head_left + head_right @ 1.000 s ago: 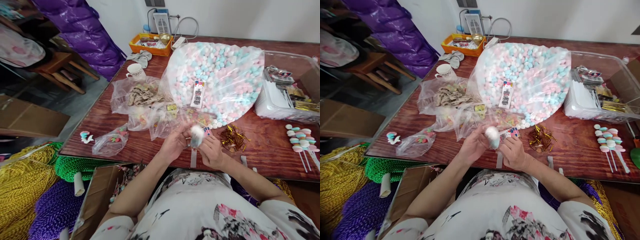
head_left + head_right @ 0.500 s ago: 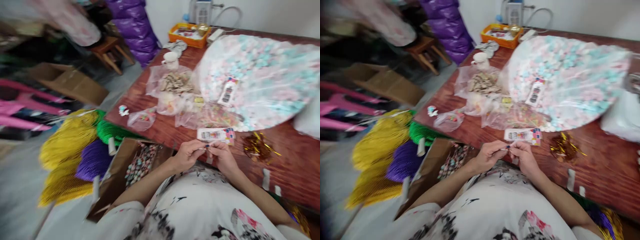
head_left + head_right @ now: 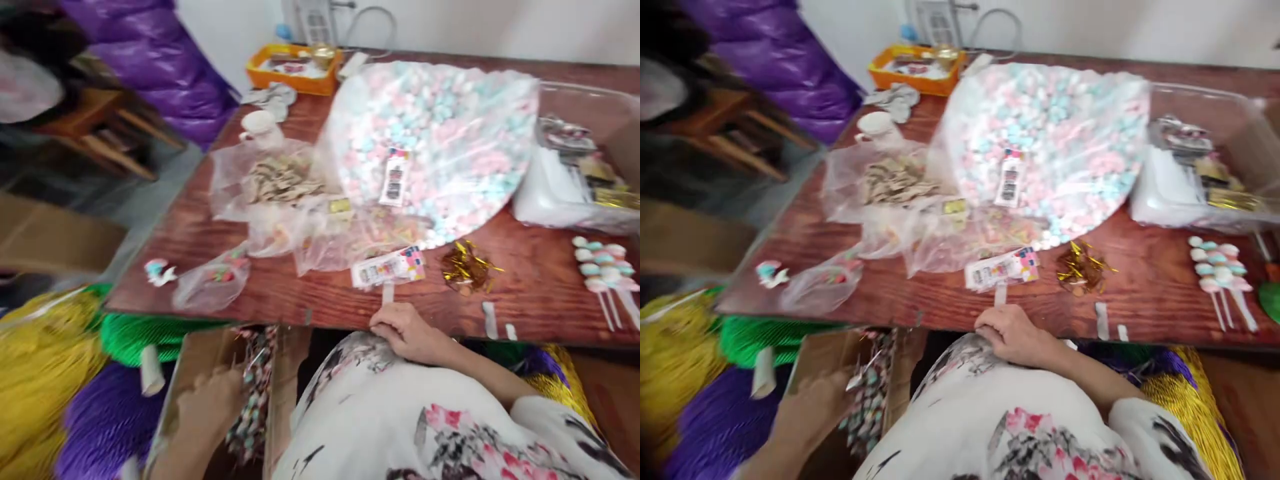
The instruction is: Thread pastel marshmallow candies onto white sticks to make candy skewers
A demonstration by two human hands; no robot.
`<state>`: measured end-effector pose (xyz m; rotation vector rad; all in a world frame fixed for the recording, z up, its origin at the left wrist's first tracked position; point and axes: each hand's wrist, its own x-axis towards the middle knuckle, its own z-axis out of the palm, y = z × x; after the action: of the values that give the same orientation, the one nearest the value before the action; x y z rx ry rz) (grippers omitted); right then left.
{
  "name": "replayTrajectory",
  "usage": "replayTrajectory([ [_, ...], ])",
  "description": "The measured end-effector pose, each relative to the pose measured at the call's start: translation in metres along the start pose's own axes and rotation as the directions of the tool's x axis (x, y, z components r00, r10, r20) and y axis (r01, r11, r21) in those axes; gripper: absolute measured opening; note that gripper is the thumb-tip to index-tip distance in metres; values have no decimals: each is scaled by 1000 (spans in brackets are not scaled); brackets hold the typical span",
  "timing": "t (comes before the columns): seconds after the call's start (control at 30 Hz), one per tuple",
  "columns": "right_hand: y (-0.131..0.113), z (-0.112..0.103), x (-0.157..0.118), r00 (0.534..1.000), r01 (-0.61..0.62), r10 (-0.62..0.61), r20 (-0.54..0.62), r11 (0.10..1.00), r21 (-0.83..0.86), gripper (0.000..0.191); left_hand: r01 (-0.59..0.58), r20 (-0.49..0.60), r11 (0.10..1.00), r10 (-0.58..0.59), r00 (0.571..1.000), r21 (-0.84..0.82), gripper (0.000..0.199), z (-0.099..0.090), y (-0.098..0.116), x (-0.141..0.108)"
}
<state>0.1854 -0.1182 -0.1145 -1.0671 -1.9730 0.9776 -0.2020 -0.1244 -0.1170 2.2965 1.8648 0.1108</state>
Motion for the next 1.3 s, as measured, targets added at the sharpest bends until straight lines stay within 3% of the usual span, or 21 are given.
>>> replayTrajectory([
  [0.07, 5, -2, -6, 999, 13, -14, -39, 999, -45, 15, -228, 7, 963, 232, 973, -146, 17, 9, 37, 24],
  [0.13, 8, -2, -12, 995, 12, -23, -100, 994, -106, 15, -415, -133, 879, 394, 910, -234, 20, 10, 96, 56],
  [0.17, 9, -3, -15, 991, 6, -26, -134, 990, -143, 14, -505, -187, 832, 471, 862, -232, 19, 9, 129, 74],
  [0.23, 10, -6, -20, 982, 13, -58, -181, 971, -241, 15, -654, -174, 741, 631, 756, -153, 19, 11, 191, 110],
  [0.27, 12, -10, -23, 977, 28, -90, -194, 954, -299, 15, -678, -140, 731, 666, 732, -68, 21, 15, 216, 125],
  [0.33, 18, -26, -34, 961, 24, -139, -240, 905, -425, 15, -673, -70, 732, 680, 729, 107, 24, 27, 250, 149],
  [0.4, 28, -54, -54, 919, -102, -121, -375, 847, -522, 15, -676, -44, 702, 700, 712, 225, 27, 42, 260, 164],
  [0.43, 35, -71, -69, 871, -212, -96, -482, 812, -544, 16, -691, -49, 674, 724, 688, 260, 28, 49, 258, 169],
  [0.47, 41, -90, -87, 794, -354, -51, -606, 771, -529, 17, -711, -65, 641, 754, 654, 289, 28, 55, 252, 173],
  [0.57, 61, -151, -147, 455, -726, 7, -891, 583, -366, 19, -770, -226, 556, 831, 509, 312, 24, 63, 228, 182],
  [0.67, 78, -203, -194, 181, -953, 75, -981, 261, -156, 25, -824, -420, 503, 827, 374, 259, 15, 64, 214, 190],
  [0.73, 85, -224, -212, 35, -999, 106, -994, 44, -31, 30, -836, -466, 502, 808, 361, 223, 7, 63, 213, 193],
  [0.8, 91, -234, -221, -35, -994, 146, -989, -106, 19, 32, -829, -464, 529, 790, 401, 184, 2, 62, 215, 193],
  [0.9, 99, -236, -225, -35, -984, 211, -977, -179, -3, 30, -804, -431, 587, 751, 500, 91, 6, 61, 216, 189],
  [1.07, 104, -240, -221, 44, -990, 232, -972, -119, -73, 35, -747, -336, 663, 693, 638, -52, 15, 60, 215, 186],
  [1.17, 94, -247, -212, 131, -988, 223, -966, -46, -145, 37, -731, -332, 670, 665, 669, -129, 11, 58, 217, 189],
  [1.3, 68, -266, -198, 249, -969, 147, -957, 50, -244, 37, -738, -386, 650, 643, 661, -181, 7, 58, 218, 193],
])
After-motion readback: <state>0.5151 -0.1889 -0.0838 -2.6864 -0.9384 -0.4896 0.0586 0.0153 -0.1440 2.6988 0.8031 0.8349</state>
